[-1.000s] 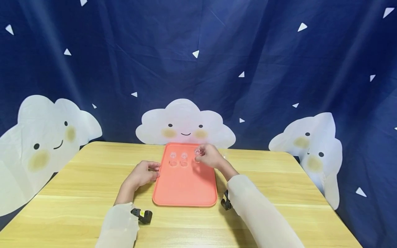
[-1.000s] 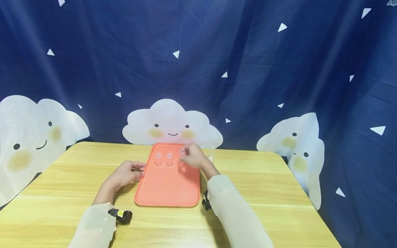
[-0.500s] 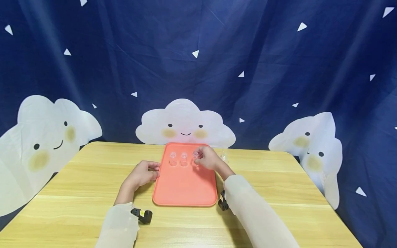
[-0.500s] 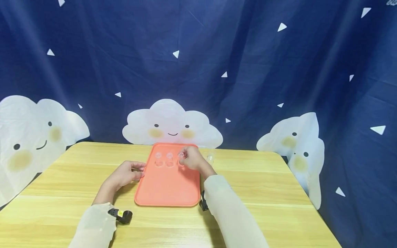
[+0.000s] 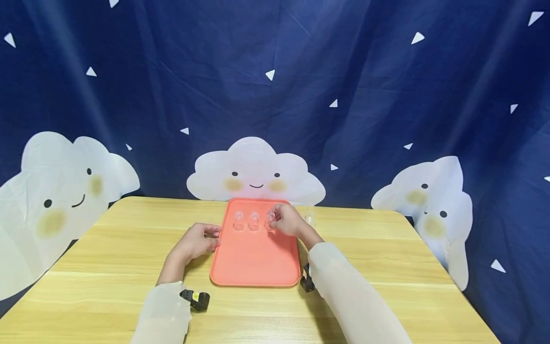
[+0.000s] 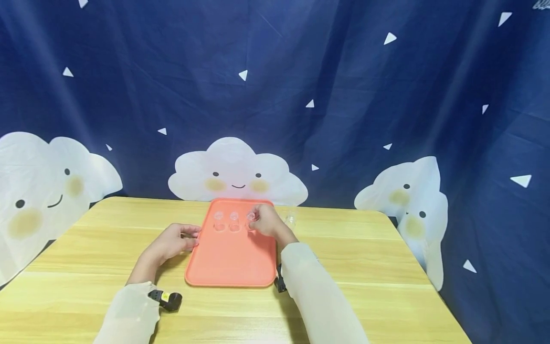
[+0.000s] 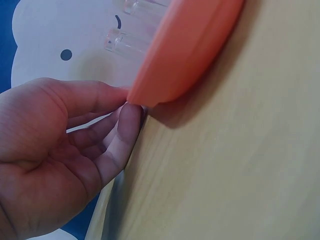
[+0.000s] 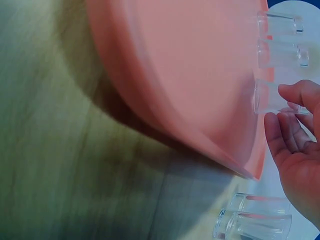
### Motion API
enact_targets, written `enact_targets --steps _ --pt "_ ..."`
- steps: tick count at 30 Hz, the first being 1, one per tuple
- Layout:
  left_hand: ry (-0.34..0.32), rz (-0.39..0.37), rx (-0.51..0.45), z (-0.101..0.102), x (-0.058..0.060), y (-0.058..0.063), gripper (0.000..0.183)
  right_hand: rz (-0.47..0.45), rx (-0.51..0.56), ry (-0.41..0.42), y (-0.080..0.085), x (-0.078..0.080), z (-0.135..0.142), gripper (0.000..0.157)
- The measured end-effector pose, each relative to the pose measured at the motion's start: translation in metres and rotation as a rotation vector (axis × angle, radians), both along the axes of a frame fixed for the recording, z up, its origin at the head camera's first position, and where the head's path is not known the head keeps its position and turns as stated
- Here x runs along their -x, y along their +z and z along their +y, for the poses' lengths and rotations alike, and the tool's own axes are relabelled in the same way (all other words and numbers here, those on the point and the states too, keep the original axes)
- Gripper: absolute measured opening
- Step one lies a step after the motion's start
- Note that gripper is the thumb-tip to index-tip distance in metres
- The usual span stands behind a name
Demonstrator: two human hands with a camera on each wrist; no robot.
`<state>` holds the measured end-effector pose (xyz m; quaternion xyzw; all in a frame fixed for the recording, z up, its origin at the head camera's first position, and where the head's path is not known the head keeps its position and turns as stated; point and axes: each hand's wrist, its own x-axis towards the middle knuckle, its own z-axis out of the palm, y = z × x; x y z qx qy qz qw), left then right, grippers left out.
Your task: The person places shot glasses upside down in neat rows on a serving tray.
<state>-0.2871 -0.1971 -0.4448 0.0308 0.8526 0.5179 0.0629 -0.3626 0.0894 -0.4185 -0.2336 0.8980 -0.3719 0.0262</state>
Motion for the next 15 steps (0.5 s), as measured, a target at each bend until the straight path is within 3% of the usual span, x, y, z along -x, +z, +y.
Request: enact_targets --steps 9,15 --pt "-0.010 0.001 0.000 0.0000 0.0003 0.0011 0.041 -0.022 0.020 0.004 0.0003 -0.0018 0.0010 0.014" --pt "-0.025 0.008 0.000 -0.0017 0.0017 -0.0009 0.042 0.040 -0.044 0.021 0.0066 -0.0005 0.0044 0.018"
